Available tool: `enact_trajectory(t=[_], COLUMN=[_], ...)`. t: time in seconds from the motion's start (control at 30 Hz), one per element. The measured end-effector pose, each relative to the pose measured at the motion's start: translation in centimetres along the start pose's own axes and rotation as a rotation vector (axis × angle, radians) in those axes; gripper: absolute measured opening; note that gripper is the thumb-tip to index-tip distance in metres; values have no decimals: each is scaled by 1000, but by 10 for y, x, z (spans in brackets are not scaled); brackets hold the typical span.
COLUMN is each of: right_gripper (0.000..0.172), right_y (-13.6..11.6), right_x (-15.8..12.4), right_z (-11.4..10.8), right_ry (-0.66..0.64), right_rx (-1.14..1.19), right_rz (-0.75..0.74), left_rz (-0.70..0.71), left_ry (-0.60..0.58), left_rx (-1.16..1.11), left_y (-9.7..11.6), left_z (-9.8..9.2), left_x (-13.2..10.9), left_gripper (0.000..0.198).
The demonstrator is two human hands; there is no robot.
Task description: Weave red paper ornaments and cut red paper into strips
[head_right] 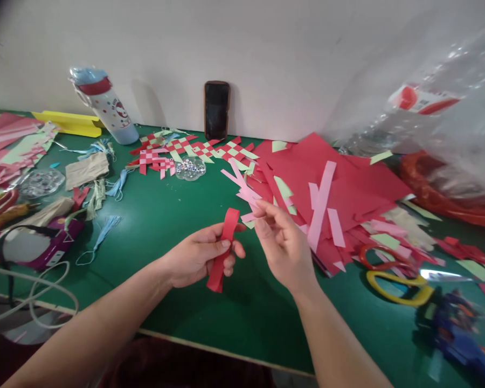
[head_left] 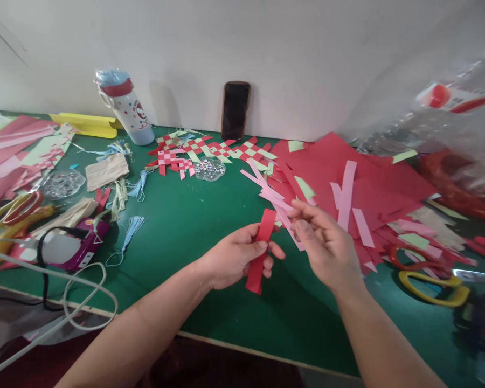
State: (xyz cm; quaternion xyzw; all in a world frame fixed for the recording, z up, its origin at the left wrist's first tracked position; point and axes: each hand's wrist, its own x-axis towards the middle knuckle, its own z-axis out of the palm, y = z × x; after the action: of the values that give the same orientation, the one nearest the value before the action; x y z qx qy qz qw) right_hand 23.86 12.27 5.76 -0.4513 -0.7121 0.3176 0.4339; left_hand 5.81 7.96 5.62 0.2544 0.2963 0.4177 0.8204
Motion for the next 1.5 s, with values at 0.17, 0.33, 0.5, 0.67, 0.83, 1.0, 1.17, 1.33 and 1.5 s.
enact_trajectory(t=[0.17,0.33,0.5,0.67,0.83,1.0,1.17,1.33,1.5], right_gripper=[48,26,25,26,26,22,19,17,19], right_y=[-5,-1,9,5,-4,6,10,2,2], right_x=[-3,0,2,1,-2,-2,-4,-4,-5], right_z=[6,8,1,1,6,5,7,10,9], right_ry=[-358,-22,108,-161,-334,62,134,135,-50], right_rx=[308,243,236,348,267,282,358,475,510], right_rz=[304,301,303,315,335,270,263,249,271], left_rz=[-25,-124,-199,-154,-107,-56,31,76,134], left_ry=[-27,-60,-106,-98,-55,96,169,195,221], left_rx=[150,61,23,7,68,149,156,206,253], left_y=[-8,-11,-8,-5,-2,-4,-5,-8,-6], left_z=[0,1,-1,-1,1,1,0,-2,-2], left_x=[2,1,0,0,0,3,5,7,6], left_gripper=[14,15,6,6,14,33,44,43,43])
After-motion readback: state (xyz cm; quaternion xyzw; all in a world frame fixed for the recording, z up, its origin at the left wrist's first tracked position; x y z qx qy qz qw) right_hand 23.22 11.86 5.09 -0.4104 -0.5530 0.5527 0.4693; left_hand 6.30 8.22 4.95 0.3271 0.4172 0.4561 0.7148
